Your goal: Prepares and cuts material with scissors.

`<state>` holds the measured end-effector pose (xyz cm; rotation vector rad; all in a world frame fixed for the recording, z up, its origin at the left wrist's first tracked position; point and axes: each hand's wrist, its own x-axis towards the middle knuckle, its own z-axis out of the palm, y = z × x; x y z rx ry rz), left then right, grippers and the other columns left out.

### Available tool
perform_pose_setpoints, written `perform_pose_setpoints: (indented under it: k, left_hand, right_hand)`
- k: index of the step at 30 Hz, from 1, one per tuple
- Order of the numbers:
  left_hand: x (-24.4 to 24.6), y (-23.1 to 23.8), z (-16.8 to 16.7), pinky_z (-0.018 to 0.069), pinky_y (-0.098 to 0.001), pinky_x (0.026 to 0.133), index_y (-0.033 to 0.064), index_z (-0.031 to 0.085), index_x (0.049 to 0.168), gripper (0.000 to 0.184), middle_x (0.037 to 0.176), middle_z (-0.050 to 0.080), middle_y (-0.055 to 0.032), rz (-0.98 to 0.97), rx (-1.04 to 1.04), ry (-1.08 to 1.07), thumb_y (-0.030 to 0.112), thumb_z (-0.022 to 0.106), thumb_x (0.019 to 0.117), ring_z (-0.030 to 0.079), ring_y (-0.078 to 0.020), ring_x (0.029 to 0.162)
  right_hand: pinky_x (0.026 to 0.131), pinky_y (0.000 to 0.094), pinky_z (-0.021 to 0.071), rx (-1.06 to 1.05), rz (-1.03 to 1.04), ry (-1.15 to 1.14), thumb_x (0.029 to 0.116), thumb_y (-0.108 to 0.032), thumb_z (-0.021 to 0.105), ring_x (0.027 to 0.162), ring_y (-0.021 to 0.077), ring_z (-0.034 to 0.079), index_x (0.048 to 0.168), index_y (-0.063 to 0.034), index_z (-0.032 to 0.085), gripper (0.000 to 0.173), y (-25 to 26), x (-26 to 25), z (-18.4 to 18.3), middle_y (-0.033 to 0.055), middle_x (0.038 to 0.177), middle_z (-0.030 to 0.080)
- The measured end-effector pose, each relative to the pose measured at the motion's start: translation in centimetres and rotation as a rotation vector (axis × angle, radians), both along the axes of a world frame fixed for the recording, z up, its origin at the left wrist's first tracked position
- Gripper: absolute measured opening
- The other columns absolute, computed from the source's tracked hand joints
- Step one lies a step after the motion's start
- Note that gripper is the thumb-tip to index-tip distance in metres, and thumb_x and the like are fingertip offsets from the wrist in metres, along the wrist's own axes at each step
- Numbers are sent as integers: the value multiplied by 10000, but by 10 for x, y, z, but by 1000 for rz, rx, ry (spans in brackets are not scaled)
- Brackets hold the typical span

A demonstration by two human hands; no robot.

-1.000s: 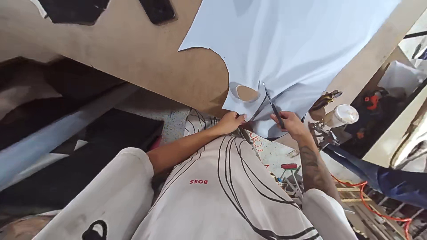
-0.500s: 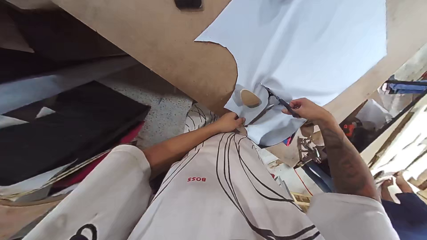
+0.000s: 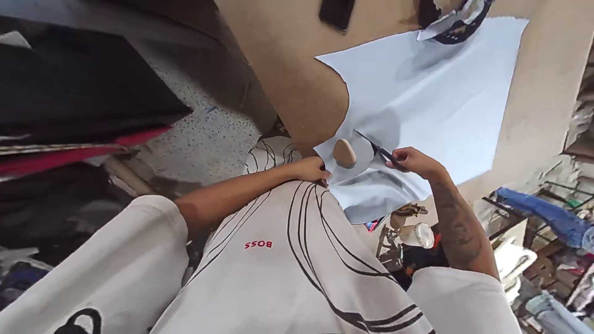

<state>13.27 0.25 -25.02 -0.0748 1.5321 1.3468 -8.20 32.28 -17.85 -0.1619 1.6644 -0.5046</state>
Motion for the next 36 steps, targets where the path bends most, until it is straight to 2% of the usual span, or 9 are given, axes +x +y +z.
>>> perform_pose_setpoints:
  k: [3, 8, 12, 16, 19, 23, 26, 29, 36]
  left_hand:
    - [1, -5, -1, 526, -588, 894, -25, 704, 993, 457, 944, 728, -169, 30, -4, 33, 425, 626, 1009, 702, -292, 911]
    - [4, -14, 0, 524, -590, 882, -18, 705, 971, 461, 931, 722, -166, 51, -19, 50, 433, 617, 1012, 692, -299, 900]
    - [6, -14, 1, 545, -549, 908, -1, 715, 996, 428, 959, 757, -129, 71, -2, 49, 417, 627, 1010, 723, -245, 915]
    - [8, -15, 2, 521, -587, 930, -23, 688, 1082, 475, 1000, 731, -170, 83, -26, 46, 442, 626, 1005, 703, -294, 958]
    - [6, -15, 1, 534, -573, 896, -9, 705, 1026, 466, 951, 744, -139, 66, -23, 40, 448, 622, 1004, 711, -263, 900]
    - [-3, -17, -1, 545, -575, 881, 12, 728, 971, 469, 935, 756, -125, -9, -19, 83, 463, 605, 1011, 724, -252, 883]
    - [-5, -17, -2, 527, -616, 922, 9, 733, 1005, 485, 980, 754, -151, -35, -32, 47, 479, 615, 1001, 722, -292, 939]
    - [-5, -18, -2, 535, -599, 929, 26, 739, 1005, 516, 981, 758, -140, -56, -33, 67, 525, 608, 992, 728, -275, 946]
    - [3, -62, 56, 541, -611, 903, 38, 709, 1094, 600, 981, 719, -166, -16, -285, 341, 614, 618, 952, 700, -326, 947]
  right_hand:
    - [642, 277, 465, 12, 100, -3, 863, -482, 785, 685, 62, 529, 978, -106, 618, 427, -18, -5, -2, -31, 791, 560]
    - [505, 232, 410, 54, 63, 26, 848, -446, 815, 564, 45, 509, 880, -126, 617, 377, -37, -11, -2, -46, 703, 583]
    - [679, 285, 474, 7, 139, -7, 879, -475, 766, 722, 68, 542, 1005, -97, 620, 425, -51, -11, -3, -19, 824, 575]
    - [506, 224, 427, 14, 54, 21, 858, -428, 810, 565, 40, 527, 854, -128, 602, 365, -65, -9, -5, -45, 701, 590]
    - [660, 317, 476, 5, 181, 69, 868, -469, 793, 690, 96, 543, 937, -79, 624, 431, -71, -12, -6, 3, 777, 572]
    - [507, 262, 418, -10, 92, 141, 835, -441, 833, 552, 67, 519, 806, -111, 618, 395, -80, -5, -7, -14, 679, 599]
    - [656, 351, 503, -35, 154, 164, 859, -459, 807, 681, 122, 571, 930, -72, 639, 428, -78, 2, -9, 30, 769, 601]
    - [535, 306, 442, -62, 54, 246, 812, -445, 852, 570, 99, 523, 827, -89, 612, 429, -79, 17, -8, 10, 678, 569]
    - [724, 434, 525, -113, -105, 472, 811, -527, 822, 771, 178, 604, 1020, -62, 672, 531, -29, 81, 39, 76, 853, 637]
